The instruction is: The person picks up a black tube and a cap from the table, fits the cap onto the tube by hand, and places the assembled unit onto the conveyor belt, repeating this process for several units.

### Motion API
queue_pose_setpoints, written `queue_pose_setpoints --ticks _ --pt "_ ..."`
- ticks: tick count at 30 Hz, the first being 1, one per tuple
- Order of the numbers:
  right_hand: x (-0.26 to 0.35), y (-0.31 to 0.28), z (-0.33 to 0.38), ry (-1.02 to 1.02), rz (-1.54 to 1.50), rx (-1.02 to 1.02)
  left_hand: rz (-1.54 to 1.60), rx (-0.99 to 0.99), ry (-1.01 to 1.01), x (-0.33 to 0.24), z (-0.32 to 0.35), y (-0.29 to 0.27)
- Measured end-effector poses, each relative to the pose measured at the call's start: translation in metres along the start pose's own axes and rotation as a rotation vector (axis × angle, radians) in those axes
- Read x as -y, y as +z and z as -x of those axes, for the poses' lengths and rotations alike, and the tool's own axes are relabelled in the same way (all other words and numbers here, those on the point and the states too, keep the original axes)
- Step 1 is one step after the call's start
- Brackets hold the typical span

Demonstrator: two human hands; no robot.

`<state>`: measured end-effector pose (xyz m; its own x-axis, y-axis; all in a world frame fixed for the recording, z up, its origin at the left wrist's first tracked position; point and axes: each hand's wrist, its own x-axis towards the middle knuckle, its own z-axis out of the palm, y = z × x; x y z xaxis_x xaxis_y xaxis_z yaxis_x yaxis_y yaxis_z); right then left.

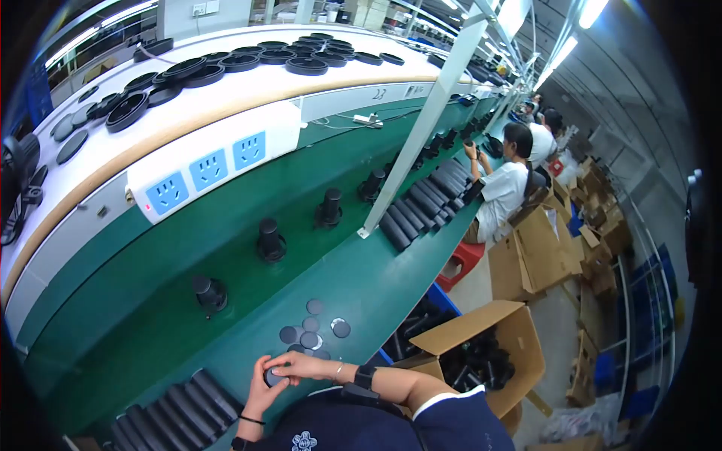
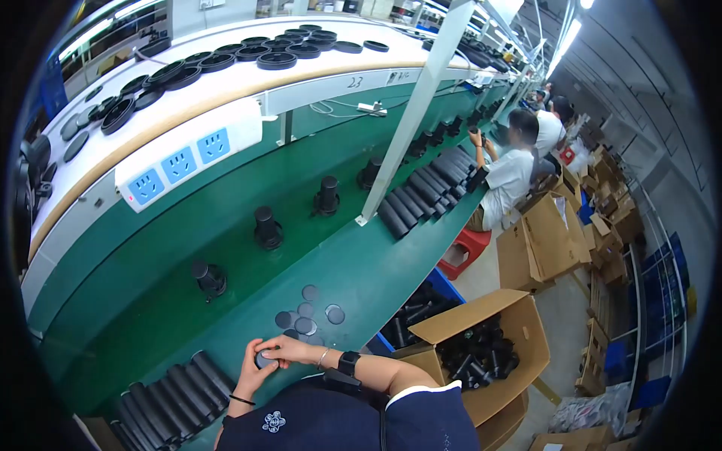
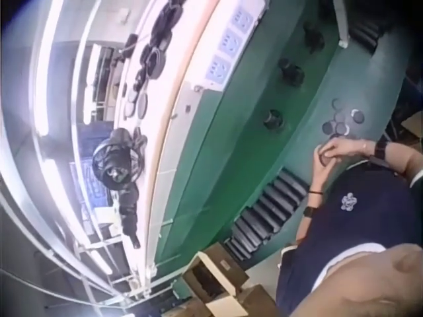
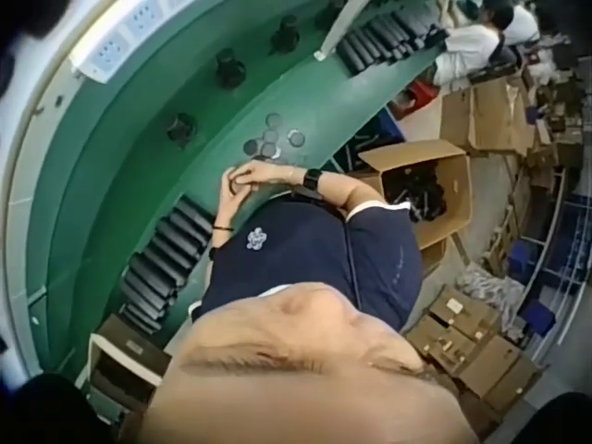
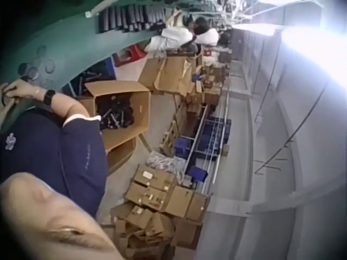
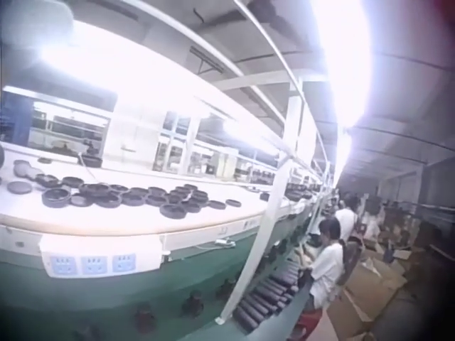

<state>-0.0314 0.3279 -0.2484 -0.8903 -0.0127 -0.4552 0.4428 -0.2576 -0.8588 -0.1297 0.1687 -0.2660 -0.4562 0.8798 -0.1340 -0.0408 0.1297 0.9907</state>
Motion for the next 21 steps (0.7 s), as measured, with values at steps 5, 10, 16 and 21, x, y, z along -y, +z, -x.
queue_pose_setpoints --ticks 5,10,16,21 --pt "0.001 0.008 -0.005 0.030 -0.073 0.058 0.109 0.018 -0.018 0.005 0.005 -0.010" --pt "-0.002 0.016 -0.010 0.040 -0.045 0.026 0.169 0.023 -0.059 -0.003 0.008 -0.013" --pt "0.004 0.015 -0.003 0.083 -0.126 0.014 -0.046 -0.015 0.021 0.007 0.013 -0.012" --pt "-0.003 0.009 -0.011 0.091 -0.153 0.082 -0.088 -0.046 0.069 -0.003 0.019 -0.009"
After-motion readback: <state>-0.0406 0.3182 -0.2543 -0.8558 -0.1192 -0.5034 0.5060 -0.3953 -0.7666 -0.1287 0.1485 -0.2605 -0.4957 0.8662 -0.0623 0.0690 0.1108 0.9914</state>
